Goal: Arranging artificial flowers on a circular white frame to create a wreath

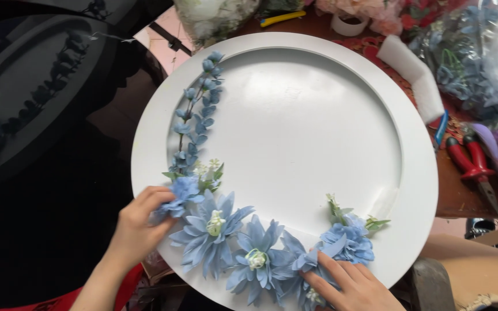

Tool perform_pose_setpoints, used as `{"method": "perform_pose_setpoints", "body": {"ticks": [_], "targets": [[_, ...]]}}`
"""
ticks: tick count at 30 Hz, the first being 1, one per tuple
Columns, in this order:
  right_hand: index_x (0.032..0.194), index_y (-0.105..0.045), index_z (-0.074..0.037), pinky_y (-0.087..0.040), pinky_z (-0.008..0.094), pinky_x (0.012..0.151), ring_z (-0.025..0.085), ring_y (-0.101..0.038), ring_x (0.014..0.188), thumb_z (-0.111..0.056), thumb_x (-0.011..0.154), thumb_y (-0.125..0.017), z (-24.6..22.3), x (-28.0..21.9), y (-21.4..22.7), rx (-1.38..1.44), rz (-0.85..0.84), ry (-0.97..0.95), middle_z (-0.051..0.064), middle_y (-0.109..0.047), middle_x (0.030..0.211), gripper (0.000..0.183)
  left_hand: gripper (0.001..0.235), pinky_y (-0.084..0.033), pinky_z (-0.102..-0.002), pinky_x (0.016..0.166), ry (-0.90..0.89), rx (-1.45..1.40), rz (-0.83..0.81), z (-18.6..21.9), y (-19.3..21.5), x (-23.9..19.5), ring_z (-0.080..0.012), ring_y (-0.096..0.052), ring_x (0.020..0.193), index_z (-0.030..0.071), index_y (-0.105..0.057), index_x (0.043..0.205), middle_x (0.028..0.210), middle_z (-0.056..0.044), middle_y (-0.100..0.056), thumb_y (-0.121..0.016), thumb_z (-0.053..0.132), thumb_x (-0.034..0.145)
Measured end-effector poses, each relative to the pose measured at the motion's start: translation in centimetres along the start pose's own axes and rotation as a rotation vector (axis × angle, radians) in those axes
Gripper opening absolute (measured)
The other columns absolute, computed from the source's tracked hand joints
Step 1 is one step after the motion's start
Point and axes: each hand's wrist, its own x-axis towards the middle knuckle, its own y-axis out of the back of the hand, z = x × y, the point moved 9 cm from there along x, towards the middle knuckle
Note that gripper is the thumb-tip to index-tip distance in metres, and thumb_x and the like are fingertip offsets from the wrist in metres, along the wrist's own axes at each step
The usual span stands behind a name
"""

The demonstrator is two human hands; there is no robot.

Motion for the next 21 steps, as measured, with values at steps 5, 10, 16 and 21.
{"method": "perform_pose_setpoints", "body": {"ticks": [5,10,16,21], "targets": [[0.147,-0.056,-0.038,-0.048,0.048,0.095,0.025,-0.050,0.134,-0.074,0.093,-0.057,-0.3,-0.3,4.4,-0.111,0.281,-0.090,-0.003,-0.053,0.152,0.064,0.035,-0.053,-0.031,0.093,0.008,-0.081,-0.117,1.8,-2.2,0.2,-0.0201,-0.068,0.106,0.008,-0.067,0.112,0.115,-0.004,-0.067,-0.078,0.004,0.080],[0.134,-0.061,-0.015,-0.049,0.042,0.109,0.023,-0.062,0.131,-0.049,0.079,-0.080,-2.8,1.5,11.9,0.179,0.620,-0.077,0.001,-0.067,0.141,0.067,0.019,-0.067,-0.032,0.080,0.588,-0.521,-0.109,0.4,-3.5,-1.1,-0.0193,-0.084,0.085,0.010,-0.049,0.114,0.097,-0.008,-0.074,-0.056,0.021,0.100],[0.151,-0.040,-0.010,-0.037,0.048,0.113,0.032,-0.047,0.141,-0.041,0.095,-0.070,-7.4,11.0,15.1,0.511,0.320,0.097,0.015,-0.046,0.154,0.071,0.018,-0.057,-0.029,0.048,0.886,-0.689,-0.340,3.9,-4.6,-2.4,-0.0298,-0.075,0.043,0.014,-0.035,0.112,0.091,-0.023,-0.085,-0.047,0.024,0.104],[0.156,-0.034,-0.019,-0.039,0.041,0.110,0.023,-0.044,0.145,-0.053,0.084,-0.071,-7.8,18.7,12.2,0.801,-0.013,-0.107,0.011,-0.047,0.154,0.088,0.025,-0.069,-0.031,0.050,0.690,-0.545,0.007,0.9,-0.9,-1.7,-0.0234,-0.078,0.069,0.006,-0.044,0.120,0.089,-0.020,-0.075,-0.053,0.017,0.099]]}}
